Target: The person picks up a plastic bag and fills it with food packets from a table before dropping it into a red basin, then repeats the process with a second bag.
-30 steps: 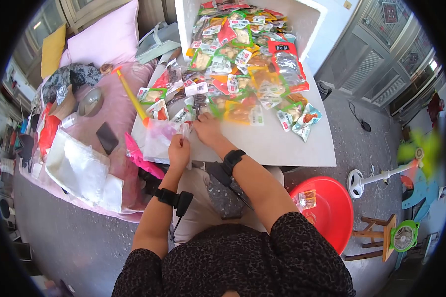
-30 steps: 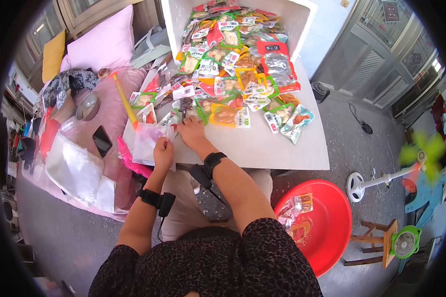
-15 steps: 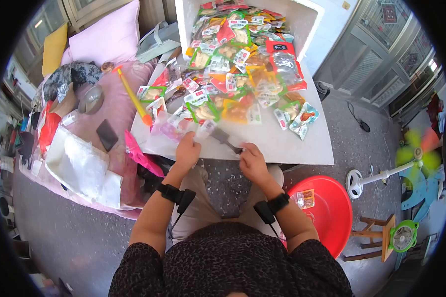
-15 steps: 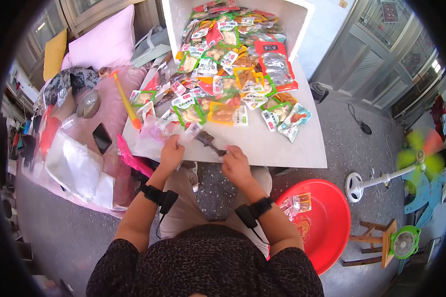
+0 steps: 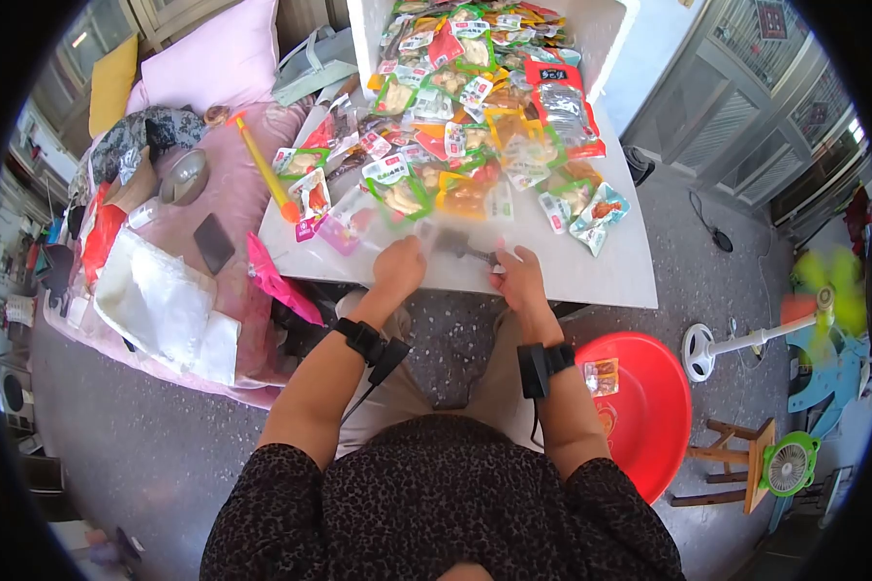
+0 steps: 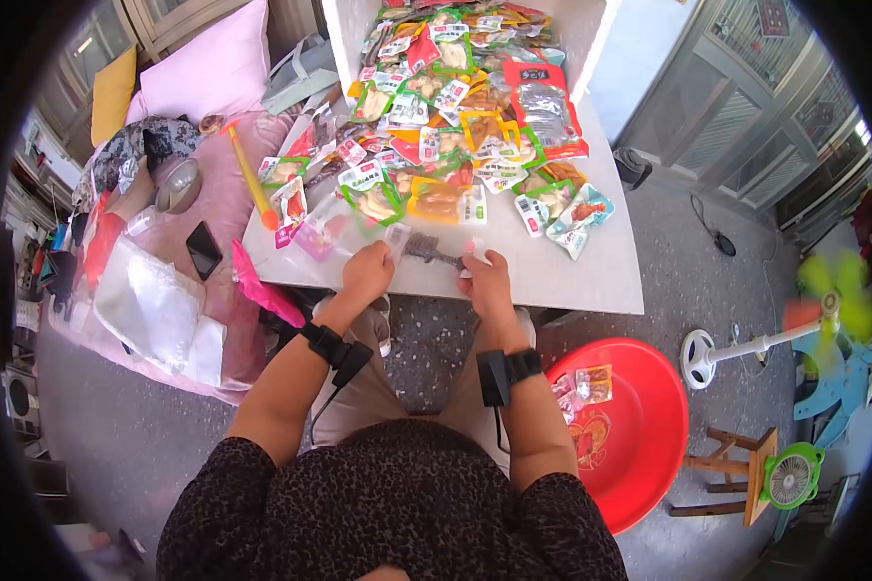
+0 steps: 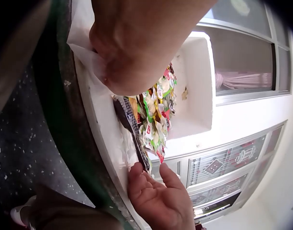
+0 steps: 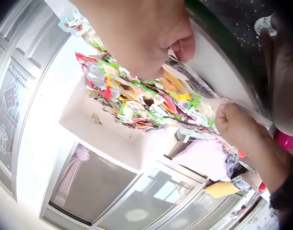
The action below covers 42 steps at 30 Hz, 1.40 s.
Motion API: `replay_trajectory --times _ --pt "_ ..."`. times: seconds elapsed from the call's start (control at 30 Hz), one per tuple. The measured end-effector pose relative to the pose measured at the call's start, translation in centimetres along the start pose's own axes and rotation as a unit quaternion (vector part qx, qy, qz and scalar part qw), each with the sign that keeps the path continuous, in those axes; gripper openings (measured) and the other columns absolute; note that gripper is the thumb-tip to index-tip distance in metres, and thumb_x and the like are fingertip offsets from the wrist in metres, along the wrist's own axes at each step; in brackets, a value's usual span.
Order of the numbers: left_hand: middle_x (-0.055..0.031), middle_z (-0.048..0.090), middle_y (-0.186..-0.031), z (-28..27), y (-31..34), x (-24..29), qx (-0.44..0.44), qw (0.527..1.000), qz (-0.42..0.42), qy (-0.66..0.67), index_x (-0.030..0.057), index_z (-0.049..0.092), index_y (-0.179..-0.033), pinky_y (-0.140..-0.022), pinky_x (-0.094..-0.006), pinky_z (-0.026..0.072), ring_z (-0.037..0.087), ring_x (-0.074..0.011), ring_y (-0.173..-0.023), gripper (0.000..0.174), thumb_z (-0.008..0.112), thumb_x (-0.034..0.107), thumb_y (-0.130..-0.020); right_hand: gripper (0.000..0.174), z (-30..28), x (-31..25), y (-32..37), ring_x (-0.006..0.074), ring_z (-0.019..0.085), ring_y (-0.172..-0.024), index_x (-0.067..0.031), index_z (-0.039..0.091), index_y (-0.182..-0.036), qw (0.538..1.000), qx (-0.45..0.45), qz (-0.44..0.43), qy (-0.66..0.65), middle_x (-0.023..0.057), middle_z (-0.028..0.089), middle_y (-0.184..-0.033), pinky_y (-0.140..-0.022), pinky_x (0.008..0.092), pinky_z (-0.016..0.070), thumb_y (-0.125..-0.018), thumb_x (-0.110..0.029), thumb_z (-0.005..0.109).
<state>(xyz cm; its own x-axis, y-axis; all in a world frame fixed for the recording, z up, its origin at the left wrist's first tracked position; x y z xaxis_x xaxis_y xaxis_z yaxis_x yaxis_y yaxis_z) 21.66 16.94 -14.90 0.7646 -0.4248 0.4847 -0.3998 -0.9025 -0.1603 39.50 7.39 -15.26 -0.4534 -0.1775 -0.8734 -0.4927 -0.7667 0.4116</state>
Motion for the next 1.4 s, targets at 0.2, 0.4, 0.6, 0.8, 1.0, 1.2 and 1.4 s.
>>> replay_trajectory --times 0.2,0.4,0.6,0.8,1.0,1.2,1.4 --pt "-0.0151 0.055 -0.075 -0.3 -0.2 -0.1 -0.004 0.999 -0.016 0.031 0.0052 0.046 -0.074 -0.059 -0.0412 0.0392 0.052 -0.0317 -0.071 0.012 0.046 0.017 -0.071 0.014 0.4 0.1 -0.8 0.0117 0.051 -0.056 -0.0027 0.046 -0.085 0.998 -0.041 -0.043 0.021 0.0034 0.050 -0.070 -0.045 0.0210 0.0422 -0.074 -0.009 0.052" --pt "-0.0169 0.054 -0.081 0.5 -1.4 1.0 -0.056 0.996 -0.047 0.051 0.0038 0.047 -0.081 -0.067 -0.0427 0.0388 0.051 -0.0334 -0.079 0.017 0.041 0.018 -0.074 0.010 -3.0 -0.7 4.3 0.0109 0.051 -0.057 -0.0036 0.046 -0.084 0.993 -0.001 -0.108 -0.049 0.0022 0.050 -0.070 -0.047 0.0215 0.0436 -0.076 -0.007 0.050" --pt "-0.0180 0.054 -0.083 1.9 -1.6 2.5 -0.083 0.993 -0.025 0.083 0.0035 0.048 -0.082 -0.069 -0.0426 0.0390 0.050 -0.0341 -0.081 0.017 0.040 0.016 -0.074 0.009 -3.6 -1.1 5.1 0.0108 0.052 -0.058 -0.0032 0.046 -0.084 0.996 -0.006 -0.087 0.007 0.0026 0.051 -0.070 -0.048 0.0220 0.0440 -0.076 -0.007 0.049" --pt "-0.0187 0.053 -0.082 0.5 -0.6 3.8 -0.034 0.996 -0.005 0.087 0.0038 0.048 -0.081 -0.069 -0.0426 0.0392 0.049 -0.0349 -0.082 0.016 0.040 0.015 -0.074 0.007 -4.2 -2.5 4.8 0.0116 0.053 -0.057 -0.0028 0.045 -0.081 0.997 -0.016 -0.070 -0.001 0.0037 0.050 -0.071 -0.047 0.0225 0.0437 -0.076 -0.006 0.049" --pt "-0.0194 0.053 -0.080 1.4 -0.7 3.9 -0.032 0.991 0.005 0.129 0.0031 0.048 -0.078 -0.067 -0.0430 0.0386 0.049 -0.0358 -0.080 0.013 0.041 0.013 -0.073 0.007 -5.2 -3.0 4.4 0.0128 0.053 -0.055 -0.0034 0.045 -0.081 0.999 -0.026 -0.036 -0.026 0.0035 0.049 -0.070 -0.046 0.0222 0.0438 -0.076 -0.007 0.049" --pt "-0.0199 0.052 -0.080 1.9 -0.6 3.6 -0.027 0.988 0.008 0.150 0.0025 0.049 -0.079 -0.067 -0.0440 0.0379 0.049 -0.0364 -0.078 0.018 0.038 0.016 -0.076 0.010 -5.9 -2.1 3.4 0.0128 0.053 -0.055 -0.0037 0.045 -0.083 0.999 -0.026 -0.011 -0.014 0.0028 0.049 -0.069 -0.045 0.0230 0.0446 -0.076 -0.008 0.050" --pt "-0.0169 0.054 -0.076 -2.5 1.0 8.0 -0.049 0.993 0.042 0.101 0.0031 0.050 -0.078 -0.063 -0.0399 0.0400 0.051 -0.0332 -0.074 0.012 0.044 0.013 -0.073 0.012 -4.7 -1.5 3.5 0.0131 0.053 -0.055 -0.0029 0.045 -0.085 0.998 -0.052 -0.016 -0.036 0.0034 0.049 -0.070 -0.046 0.0228 0.0450 -0.075 -0.008 0.051"
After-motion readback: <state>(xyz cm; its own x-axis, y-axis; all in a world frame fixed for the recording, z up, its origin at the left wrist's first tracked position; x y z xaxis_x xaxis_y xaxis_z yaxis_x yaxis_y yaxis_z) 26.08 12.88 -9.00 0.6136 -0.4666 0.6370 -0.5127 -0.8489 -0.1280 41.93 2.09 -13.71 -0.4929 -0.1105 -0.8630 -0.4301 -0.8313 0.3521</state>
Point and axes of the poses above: each hand's wrist, its own y-axis away from the middle knuckle, its own z-axis out of the palm, x = y × z, the point moved 4 cm from there along -y, towards the middle knuckle
